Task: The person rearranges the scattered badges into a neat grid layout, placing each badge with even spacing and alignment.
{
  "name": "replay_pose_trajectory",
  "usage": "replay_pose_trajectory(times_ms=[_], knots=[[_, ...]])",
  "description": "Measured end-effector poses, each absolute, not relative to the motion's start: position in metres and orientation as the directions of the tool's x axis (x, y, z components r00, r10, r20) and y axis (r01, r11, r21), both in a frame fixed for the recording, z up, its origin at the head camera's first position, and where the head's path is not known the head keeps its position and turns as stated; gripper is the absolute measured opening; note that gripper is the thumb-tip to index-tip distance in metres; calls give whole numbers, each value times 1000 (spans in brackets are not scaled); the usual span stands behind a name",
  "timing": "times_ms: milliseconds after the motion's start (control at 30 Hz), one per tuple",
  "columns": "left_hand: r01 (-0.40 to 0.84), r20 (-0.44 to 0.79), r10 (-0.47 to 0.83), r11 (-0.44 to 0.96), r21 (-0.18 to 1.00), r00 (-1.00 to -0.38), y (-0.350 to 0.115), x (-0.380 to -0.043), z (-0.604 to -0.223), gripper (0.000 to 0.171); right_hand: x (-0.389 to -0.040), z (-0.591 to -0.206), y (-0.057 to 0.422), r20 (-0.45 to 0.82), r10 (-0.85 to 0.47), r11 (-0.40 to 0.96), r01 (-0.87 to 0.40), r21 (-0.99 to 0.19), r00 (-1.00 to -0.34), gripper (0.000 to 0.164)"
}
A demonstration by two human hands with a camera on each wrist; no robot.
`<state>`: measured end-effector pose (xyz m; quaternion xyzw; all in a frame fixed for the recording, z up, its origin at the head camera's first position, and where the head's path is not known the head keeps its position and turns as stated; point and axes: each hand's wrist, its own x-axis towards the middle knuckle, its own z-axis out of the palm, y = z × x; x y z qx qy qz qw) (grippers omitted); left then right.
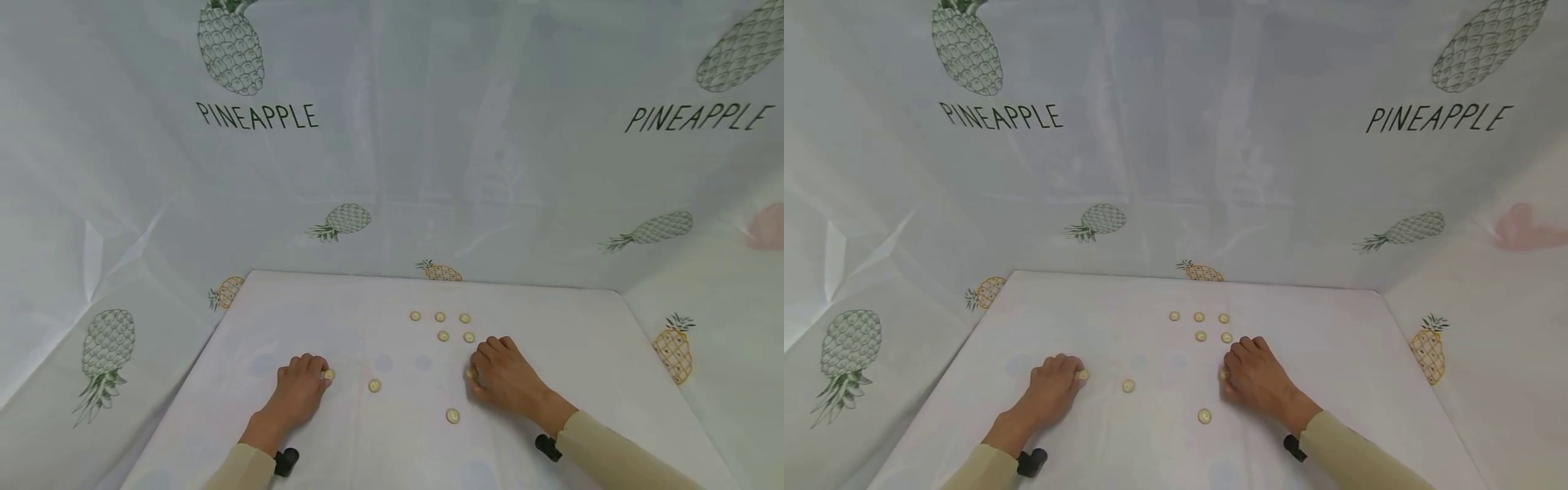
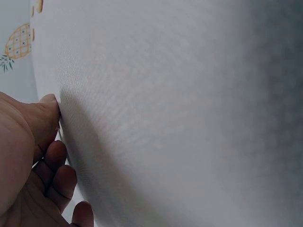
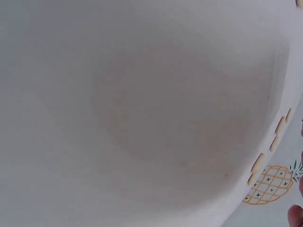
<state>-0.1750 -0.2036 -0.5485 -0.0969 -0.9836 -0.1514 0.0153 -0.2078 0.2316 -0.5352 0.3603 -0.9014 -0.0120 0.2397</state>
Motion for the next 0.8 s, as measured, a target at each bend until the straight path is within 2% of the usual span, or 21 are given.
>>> replay_pose_trajectory(times_ms=[400, 800], knots=[[211, 107, 187, 929, 305, -977, -203, -175, -547, 21, -244, -527, 207, 413, -642, 750, -641, 163, -647, 24], [185, 66, 173, 936, 300, -983, -202, -175, -543, 20, -274, -522, 177, 355, -663, 736, -660, 150, -659, 23]])
